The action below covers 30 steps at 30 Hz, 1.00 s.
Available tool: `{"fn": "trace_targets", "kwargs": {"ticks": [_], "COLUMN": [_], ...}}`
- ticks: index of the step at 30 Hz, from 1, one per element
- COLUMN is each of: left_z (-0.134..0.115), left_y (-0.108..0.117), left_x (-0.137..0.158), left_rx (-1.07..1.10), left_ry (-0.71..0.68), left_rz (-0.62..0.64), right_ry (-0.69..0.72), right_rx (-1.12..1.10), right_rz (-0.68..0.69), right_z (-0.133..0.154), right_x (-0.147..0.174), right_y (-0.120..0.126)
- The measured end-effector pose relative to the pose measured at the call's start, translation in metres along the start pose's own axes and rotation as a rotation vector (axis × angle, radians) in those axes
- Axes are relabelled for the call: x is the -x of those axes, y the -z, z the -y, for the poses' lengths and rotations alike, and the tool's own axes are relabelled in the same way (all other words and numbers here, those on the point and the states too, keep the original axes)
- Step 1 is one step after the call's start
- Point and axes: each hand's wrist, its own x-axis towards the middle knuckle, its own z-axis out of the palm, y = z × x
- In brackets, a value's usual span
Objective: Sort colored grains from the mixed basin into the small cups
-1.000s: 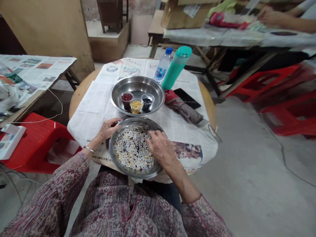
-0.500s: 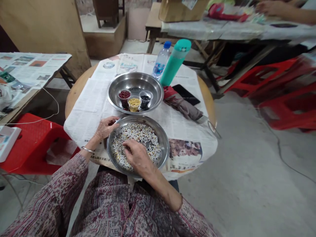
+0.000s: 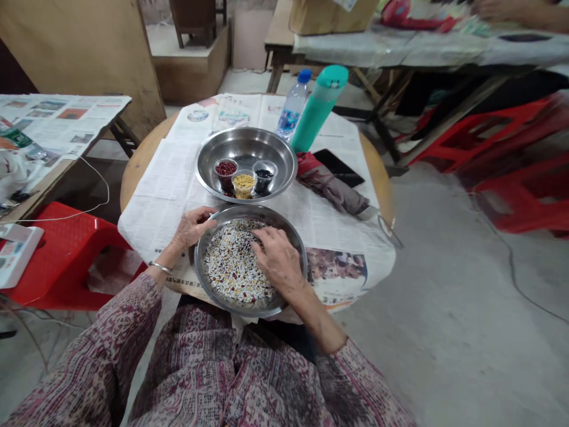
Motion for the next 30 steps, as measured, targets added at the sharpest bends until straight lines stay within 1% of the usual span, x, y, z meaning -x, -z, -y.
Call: {"fn": "trace_targets", "kwargs": {"ticks": [1,3,6,9,11,13,16,18,20,23,25,30], "left_z": [0.000,0.000,0.000,0.000,0.000,-0.001,-0.003,-0.004,-0.005,-0.006,-0.006,-0.004], "left_y": [0.000,0.000,0.000,0.000,0.000,0.000,0.000,0.000,0.000,0.000,0.001,0.000], "left_x": [0.000,0.000,0.000,0.000,0.000,0.000,0.000,0.000,0.001,0.001,0.001,0.000], "left_rx": [0.003,-0.001,-0.022,-0.028,-0.028,-0.027,-0.014,-0.002,0.006,0.012,0.011,-0.031], "left_ry": [0.006,0.012,0.006,0.000,-0.001,-0.003,0.005,0.015,0.022,0.020,0.016,0.017], "left_rz": [-0.002,-0.005,-0.005,-0.007,-0.013,-0.019,-0.016,-0.013,-0.013,-0.014,-0.014,-0.017], "right_ry": [-0.018,-0.004,0.065,0.073,0.076,0.109,0.218,0.294,0.311,0.233,0.192,0.165], "right_rx": [0.045,0.076,0.005,-0.058,-0.099,-0.148,-0.171,-0.137,-0.055,0.060,0.081,0.068], "right_rz": [0.020,0.092,0.221,0.315,0.339,0.353,0.384,0.410,0.391,0.267,0.197,0.120], "right_z": [0.000,0.005,0.013,0.015,0.015,0.017,0.022,0.025,0.026,0.025,0.025,0.028], "right_x": [-0.001,-0.001,0.000,0.004,0.011,0.022,0.039,0.046,0.046,0.037,0.031,0.026], "right_y": [0.002,0.001,-0.003,-0.003,0.003,0.009,0.016,0.017,0.016,0.015,0.014,0.003]}}
